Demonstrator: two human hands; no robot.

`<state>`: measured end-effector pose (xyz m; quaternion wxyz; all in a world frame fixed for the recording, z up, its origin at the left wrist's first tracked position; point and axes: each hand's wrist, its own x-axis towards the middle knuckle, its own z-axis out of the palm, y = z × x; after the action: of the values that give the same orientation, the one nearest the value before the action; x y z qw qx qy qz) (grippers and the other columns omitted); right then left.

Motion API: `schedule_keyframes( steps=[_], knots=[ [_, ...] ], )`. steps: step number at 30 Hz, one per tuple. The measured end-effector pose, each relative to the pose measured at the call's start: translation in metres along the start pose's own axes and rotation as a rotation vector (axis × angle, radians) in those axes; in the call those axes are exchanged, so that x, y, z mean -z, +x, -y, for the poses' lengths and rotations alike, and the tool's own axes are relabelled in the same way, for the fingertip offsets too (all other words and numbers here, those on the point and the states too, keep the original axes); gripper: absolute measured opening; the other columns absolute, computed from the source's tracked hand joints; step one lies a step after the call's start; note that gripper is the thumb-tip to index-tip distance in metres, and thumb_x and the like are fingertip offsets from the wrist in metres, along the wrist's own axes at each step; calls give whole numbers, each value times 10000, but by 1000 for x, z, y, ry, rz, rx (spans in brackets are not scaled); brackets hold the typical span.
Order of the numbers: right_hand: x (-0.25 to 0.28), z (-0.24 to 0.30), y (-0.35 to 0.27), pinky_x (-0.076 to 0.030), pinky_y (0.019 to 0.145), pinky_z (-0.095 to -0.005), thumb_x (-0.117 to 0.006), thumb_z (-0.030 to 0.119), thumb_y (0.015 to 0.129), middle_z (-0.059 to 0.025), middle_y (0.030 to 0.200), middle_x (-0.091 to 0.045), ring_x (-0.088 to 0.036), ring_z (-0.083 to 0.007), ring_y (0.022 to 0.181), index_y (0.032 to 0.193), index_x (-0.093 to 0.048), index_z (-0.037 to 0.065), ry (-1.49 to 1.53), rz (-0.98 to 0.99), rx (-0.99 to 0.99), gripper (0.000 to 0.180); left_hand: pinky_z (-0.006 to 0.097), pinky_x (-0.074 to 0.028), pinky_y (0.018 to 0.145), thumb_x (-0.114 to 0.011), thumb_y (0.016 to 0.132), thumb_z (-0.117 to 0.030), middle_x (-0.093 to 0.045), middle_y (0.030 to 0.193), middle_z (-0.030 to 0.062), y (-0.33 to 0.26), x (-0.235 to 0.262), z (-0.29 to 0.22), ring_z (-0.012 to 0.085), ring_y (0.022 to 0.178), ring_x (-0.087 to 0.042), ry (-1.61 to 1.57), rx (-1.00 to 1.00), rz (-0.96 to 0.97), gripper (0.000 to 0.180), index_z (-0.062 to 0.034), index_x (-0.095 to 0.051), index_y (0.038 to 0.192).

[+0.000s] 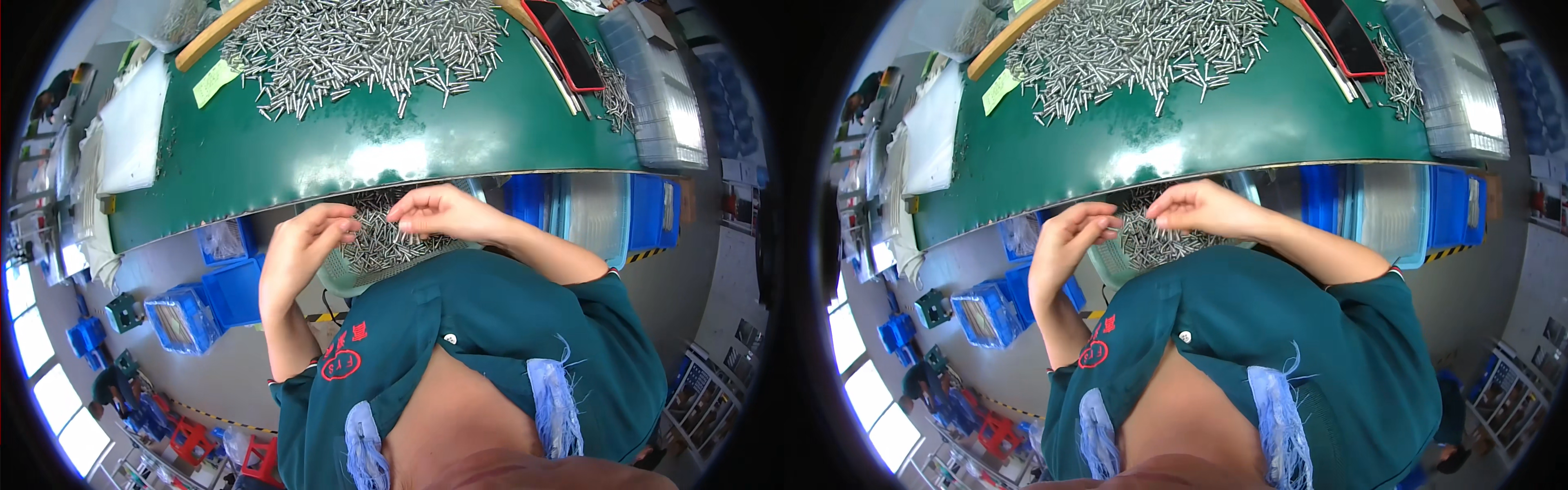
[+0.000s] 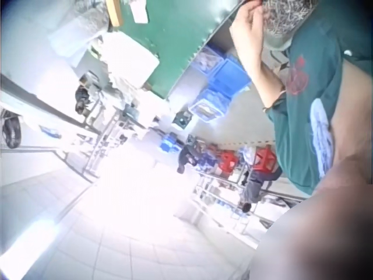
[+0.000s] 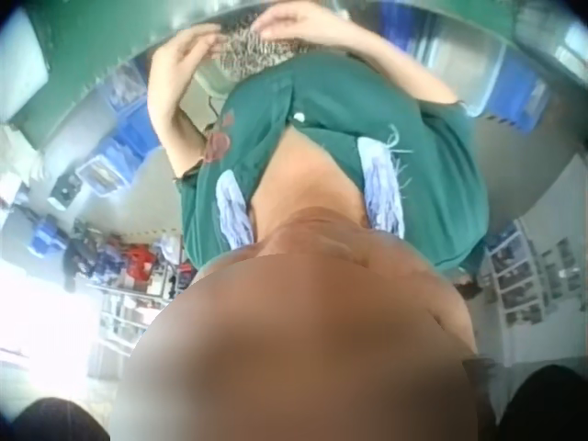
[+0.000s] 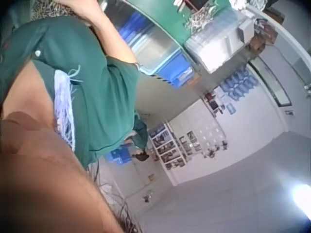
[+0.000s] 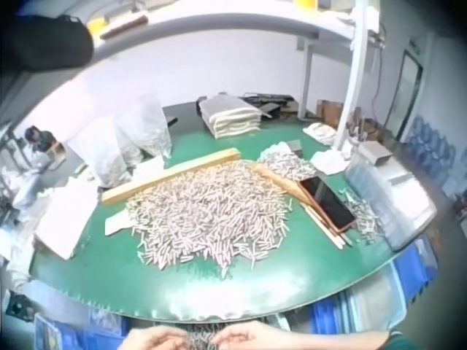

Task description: Sorting and inspecting small metal pins at a manufacturing workbench.

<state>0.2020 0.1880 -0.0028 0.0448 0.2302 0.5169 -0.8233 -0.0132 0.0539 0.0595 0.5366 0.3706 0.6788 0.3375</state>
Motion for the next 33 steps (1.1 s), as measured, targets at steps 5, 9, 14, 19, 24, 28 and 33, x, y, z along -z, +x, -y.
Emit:
schedule_keyframes(
  steps=[5,9,14,19,24,28,33],
  knots=[
    [-2,47,-20,-503,819,-260,-683,176,903,-51,1065,-640,-615,-120,963,1105,-683,46,-392,-18,202,240,246,-537,752,-584,950,-64,-725,936,115,4,1,-9,121,833,-675,-135,-160,-162,224,59,-634,1131],
    [29,74,-11,-497,747,-294,-633,149,916,-65,937,-638,-621,-149,840,1055,-684,46,-828,-506,546,180,288,-545,714,-646,914,-189,-722,898,98,39,-23,-23,183,797,-713,349,-382,-362,189,-60,-683,1048],
    [45,73,25,-529,733,-354,-643,197,868,-44,915,-617,-640,-238,851,1023,-688,145,-1298,-761,632,169,378,-502,709,-716,817,-262,-580,872,96,99,-51,-38,268,834,-600,859,-626,-565,241,-65,-623,918],
    [47,70,24,-529,671,-350,-676,163,813,-25,845,-574,-626,-212,812,898,-663,124,-1432,-788,702,95,388,-497,703,-689,824,-192,-576,826,81,94,-47,-31,273,829,-601,900,-576,-599,151,-76,-596,848],
    [38,68,13,-526,692,-352,-717,228,788,-29,877,-575,-617,-215,855,886,-644,118,-1383,-713,587,164,401,-491,723,-688,826,-190,-589,859,93,87,-39,-35,281,830,-596,790,-535,-477,152,-71,-623,895],
    [27,66,18,-520,756,-367,-707,222,803,-36,943,-587,-610,-234,894,953,-650,106,-1324,-671,686,198,391,-499,774,-639,873,-171,-613,929,101,113,-35,-44,287,905,-610,802,-699,-566,153,-83,-658,996],
    [27,62,19,-524,772,-360,-676,157,820,-33,960,-595,-613,-227,928,953,-649,104,-1396,-655,670,146,390,-508,792,-653,868,-199,-591,966,109,131,-44,-52,290,929,-612,885,-572,-535,175,-78,-647,994]
  ],
)
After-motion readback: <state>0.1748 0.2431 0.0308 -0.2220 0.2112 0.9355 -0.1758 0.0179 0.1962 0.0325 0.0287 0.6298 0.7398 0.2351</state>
